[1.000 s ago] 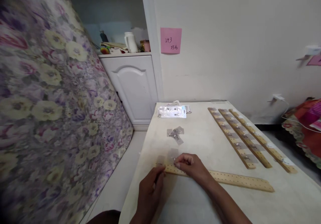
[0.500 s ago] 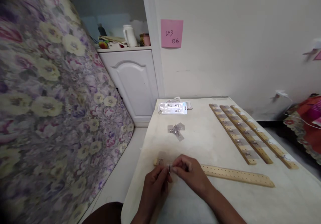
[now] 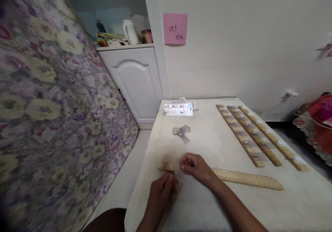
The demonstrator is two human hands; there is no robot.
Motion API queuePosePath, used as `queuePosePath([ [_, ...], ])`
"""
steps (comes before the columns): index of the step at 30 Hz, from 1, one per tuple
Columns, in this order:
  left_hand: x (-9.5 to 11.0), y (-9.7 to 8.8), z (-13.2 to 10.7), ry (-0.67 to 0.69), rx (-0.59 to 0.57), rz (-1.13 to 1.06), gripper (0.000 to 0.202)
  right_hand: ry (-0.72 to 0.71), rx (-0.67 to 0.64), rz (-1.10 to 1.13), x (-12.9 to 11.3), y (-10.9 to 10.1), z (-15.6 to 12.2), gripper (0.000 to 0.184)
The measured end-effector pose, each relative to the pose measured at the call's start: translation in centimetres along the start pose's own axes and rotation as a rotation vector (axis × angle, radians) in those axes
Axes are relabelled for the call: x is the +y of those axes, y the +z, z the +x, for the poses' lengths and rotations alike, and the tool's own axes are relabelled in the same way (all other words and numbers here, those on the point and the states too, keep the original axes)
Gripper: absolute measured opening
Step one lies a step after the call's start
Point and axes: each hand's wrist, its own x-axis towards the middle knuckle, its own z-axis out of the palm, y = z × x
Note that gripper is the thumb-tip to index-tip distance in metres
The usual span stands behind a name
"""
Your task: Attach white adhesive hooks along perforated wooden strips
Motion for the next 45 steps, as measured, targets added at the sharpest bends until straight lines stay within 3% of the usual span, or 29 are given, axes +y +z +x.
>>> queuePosePath([
  [4,-0.5,-0.5,-0.8,0.087,0.108,0.341,0.034,0.024,-0.007,0.008,1.5,-0.8,1.7,0.017],
  [8,-1.2,-0.3,-1.5,0.140,0.083,0.397,0.026,0.027,-0.012,0.019,2.6,-1.0,3.1,0.014],
  [13,-2.0,0.3,-1.7,0.214,0.079,0.564,0.034,0.049,-0.037,0.025,3.1,-0.9,3.9,0.012],
  [25,0.0,0.6,-1.1,-0.043,-0.132,0.876,0.048,0.075,-0.012,0.012,3.9,-0.9,4.4,0.015],
  [45,-0.1,1.1,-0.8,-0.071,-0.149,0.929,0.054,0.081,0.020,-0.023,3.9,-0.9,4.1,0.015],
])
